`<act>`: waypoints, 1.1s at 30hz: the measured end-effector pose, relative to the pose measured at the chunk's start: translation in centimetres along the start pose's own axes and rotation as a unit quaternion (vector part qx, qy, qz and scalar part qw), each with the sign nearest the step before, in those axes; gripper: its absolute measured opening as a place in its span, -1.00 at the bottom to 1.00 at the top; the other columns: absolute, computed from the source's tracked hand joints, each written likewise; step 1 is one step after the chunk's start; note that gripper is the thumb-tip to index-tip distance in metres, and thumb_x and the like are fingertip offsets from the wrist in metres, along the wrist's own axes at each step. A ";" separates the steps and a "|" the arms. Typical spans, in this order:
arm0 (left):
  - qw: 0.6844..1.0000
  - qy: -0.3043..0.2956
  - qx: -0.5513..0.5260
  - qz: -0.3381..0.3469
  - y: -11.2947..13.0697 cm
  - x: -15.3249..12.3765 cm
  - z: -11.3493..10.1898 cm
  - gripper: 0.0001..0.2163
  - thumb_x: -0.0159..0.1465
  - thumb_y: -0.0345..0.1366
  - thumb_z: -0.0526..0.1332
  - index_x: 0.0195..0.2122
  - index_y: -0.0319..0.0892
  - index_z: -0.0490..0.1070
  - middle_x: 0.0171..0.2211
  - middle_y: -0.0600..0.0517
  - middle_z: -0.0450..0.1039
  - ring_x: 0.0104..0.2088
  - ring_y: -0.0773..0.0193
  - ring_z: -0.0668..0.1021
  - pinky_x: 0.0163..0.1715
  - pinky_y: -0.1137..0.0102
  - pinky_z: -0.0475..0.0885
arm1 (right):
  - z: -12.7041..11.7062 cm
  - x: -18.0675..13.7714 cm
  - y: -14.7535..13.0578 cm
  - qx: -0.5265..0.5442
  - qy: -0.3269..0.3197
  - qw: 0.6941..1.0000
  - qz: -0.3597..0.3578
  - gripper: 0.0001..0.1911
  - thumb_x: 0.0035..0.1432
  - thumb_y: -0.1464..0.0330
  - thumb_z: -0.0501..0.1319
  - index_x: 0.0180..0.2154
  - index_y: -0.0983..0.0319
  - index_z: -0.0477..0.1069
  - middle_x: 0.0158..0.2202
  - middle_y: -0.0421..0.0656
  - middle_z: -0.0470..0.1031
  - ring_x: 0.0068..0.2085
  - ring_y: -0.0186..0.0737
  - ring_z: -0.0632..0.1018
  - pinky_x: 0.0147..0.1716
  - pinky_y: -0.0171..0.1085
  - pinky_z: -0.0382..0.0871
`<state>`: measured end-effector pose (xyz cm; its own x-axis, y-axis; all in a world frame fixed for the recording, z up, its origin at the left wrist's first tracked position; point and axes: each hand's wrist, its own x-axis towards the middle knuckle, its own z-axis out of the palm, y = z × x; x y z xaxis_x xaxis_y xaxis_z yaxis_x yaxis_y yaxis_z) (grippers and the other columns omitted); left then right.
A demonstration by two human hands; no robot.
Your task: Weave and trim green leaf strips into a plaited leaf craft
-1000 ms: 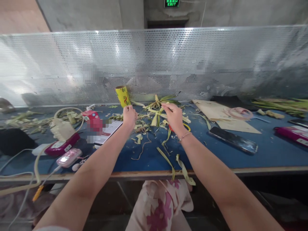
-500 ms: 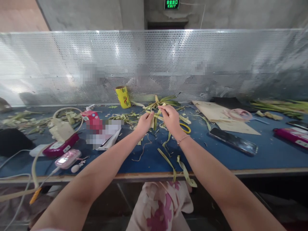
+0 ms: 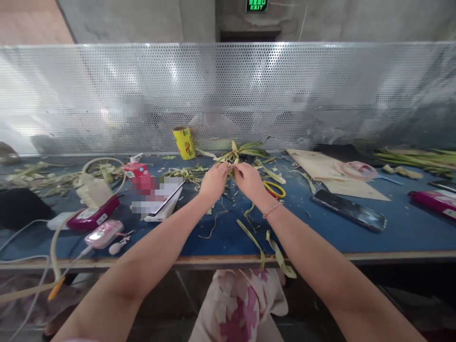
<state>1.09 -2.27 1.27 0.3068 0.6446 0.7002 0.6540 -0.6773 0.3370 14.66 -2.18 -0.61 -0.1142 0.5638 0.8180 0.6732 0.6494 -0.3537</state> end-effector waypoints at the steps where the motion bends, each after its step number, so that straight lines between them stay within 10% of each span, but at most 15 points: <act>1: 1.000 -0.010 0.015 0.002 0.0 0.0 -0.1 -0.84 0.28 -0.35 -0.02 -0.38 -0.18 0.31 -0.42 -0.04 0.34 -0.34 0.22 0.42 -0.32 0.41 0.25 | 0.2 0.0 0.0 0.009 0.010 1.000 0.000 -0.74 0.16 0.44 -0.02 -0.26 0.24 0.43 -0.30 -0.04 0.47 -0.21 -0.14 0.48 -0.15 -0.15 0.33; 19: 0.902 0.126 -0.335 -0.242 -0.1 0.2 1.3 -0.80 0.25 -0.24 0.05 -0.50 -0.16 0.17 -0.66 0.17 0.06 -0.62 0.43 0.18 -0.57 0.50 0.10 | 0.4 0.2 -2.2 0.155 0.065 0.986 0.013 -0.79 0.14 0.39 0.07 -0.27 0.18 0.47 -0.26 -0.11 0.49 -0.19 -0.24 0.49 -0.15 -0.22 0.37; 33: 0.959 0.071 -0.248 -0.118 2.1 -0.2 0.6 -0.83 0.19 -0.36 0.12 -0.53 -0.15 0.16 -0.68 0.17 0.10 -0.63 0.42 0.19 -0.55 0.46 0.08 | 1.0 0.9 1.4 0.301 0.110 0.901 0.294 -0.67 -0.02 0.25 0.19 -0.23 0.27 0.50 -0.54 -0.22 0.43 -0.69 -0.46 0.25 -0.70 -0.36 0.20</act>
<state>2.85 -3.62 1.44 0.0709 0.7694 0.6348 0.2730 -0.6271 0.7296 14.78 -0.27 -0.82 0.3248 0.8292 0.4549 0.0451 0.4669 -0.8832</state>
